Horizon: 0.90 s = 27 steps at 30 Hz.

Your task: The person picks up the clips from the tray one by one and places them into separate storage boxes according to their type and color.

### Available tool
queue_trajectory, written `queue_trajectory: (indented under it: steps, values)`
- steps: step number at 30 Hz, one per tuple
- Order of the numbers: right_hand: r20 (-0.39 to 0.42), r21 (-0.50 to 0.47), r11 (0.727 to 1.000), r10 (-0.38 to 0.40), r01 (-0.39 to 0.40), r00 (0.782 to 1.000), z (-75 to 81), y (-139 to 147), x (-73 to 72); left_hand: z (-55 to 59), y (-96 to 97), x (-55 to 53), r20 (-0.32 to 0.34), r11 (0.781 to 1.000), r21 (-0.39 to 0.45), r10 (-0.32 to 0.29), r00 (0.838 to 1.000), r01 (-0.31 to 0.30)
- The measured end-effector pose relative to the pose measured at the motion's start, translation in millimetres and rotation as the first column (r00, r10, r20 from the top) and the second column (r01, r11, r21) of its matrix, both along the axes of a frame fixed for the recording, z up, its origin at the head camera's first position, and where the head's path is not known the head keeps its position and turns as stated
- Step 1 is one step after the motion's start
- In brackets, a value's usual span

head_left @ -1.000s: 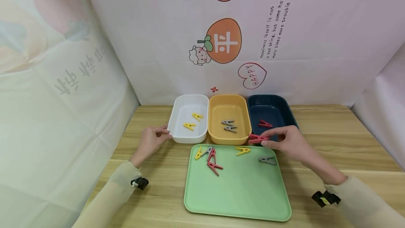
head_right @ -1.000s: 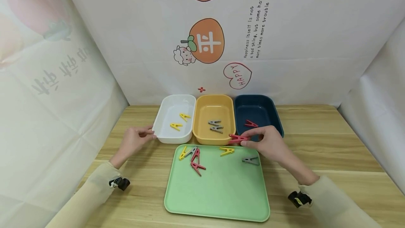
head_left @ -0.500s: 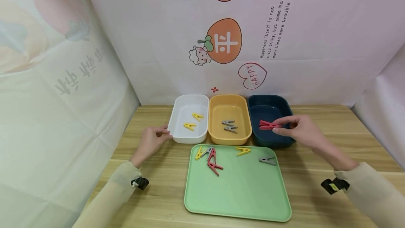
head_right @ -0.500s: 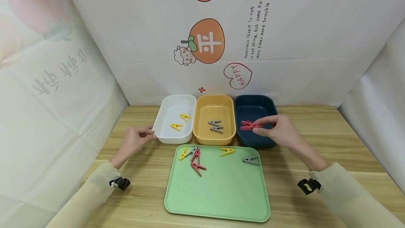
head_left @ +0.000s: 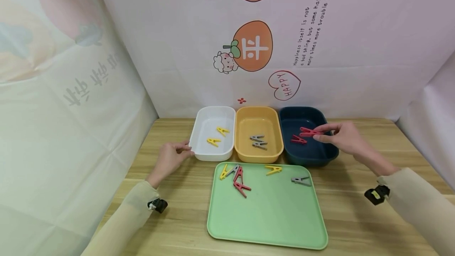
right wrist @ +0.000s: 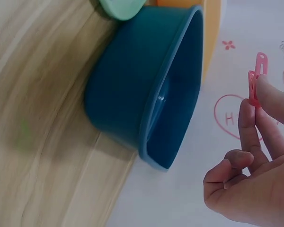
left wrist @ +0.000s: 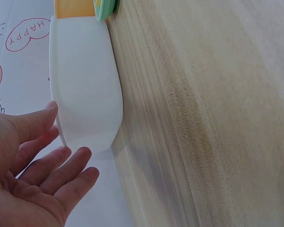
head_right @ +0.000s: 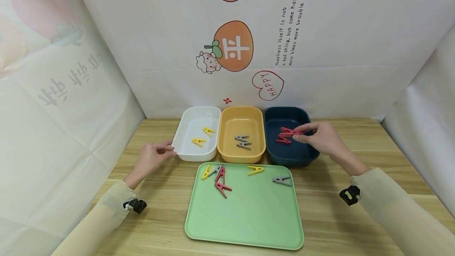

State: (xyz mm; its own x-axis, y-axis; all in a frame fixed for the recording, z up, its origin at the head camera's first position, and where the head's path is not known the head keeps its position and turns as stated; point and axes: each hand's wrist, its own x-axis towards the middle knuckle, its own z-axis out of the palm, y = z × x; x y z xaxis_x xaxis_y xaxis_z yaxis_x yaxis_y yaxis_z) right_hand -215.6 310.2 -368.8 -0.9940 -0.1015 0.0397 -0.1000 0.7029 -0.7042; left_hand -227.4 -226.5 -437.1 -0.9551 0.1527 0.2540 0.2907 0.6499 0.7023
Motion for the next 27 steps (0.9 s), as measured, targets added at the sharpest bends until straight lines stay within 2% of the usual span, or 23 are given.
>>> queue_trajectory:
  steps: [6, 12, 18, 27]
  values:
    - [-0.001, 0.023, 1.0, 0.008, -0.008, 1.0, -1.9, 6, -14.5, 0.3, 0.1, 0.2, 0.006, 1.0, 0.001, 0.0, 1.0, 0.0]
    - [0.049, 0.049, 0.999, 0.012, -0.014, 0.999, -4.3, 11, -29.4, -0.8, -0.8, -1.1, 0.006, 1.0, 0.008, -0.005, 1.0, 0.005]
    - [0.093, 0.076, 0.997, 0.013, -0.02, 0.996, -9.6, 13, -44.3, -1.0, -1.2, -1.6, 0.009, 1.0, 0.013, -0.007, 1.0, 0.007]
    - [0.109, 0.103, 0.994, 0.026, -0.037, 0.994, -21.7, 15, -62.4, -2.4, -1.7, -2.2, 0.007, 1.0, 0.011, -0.008, 1.0, 0.008]
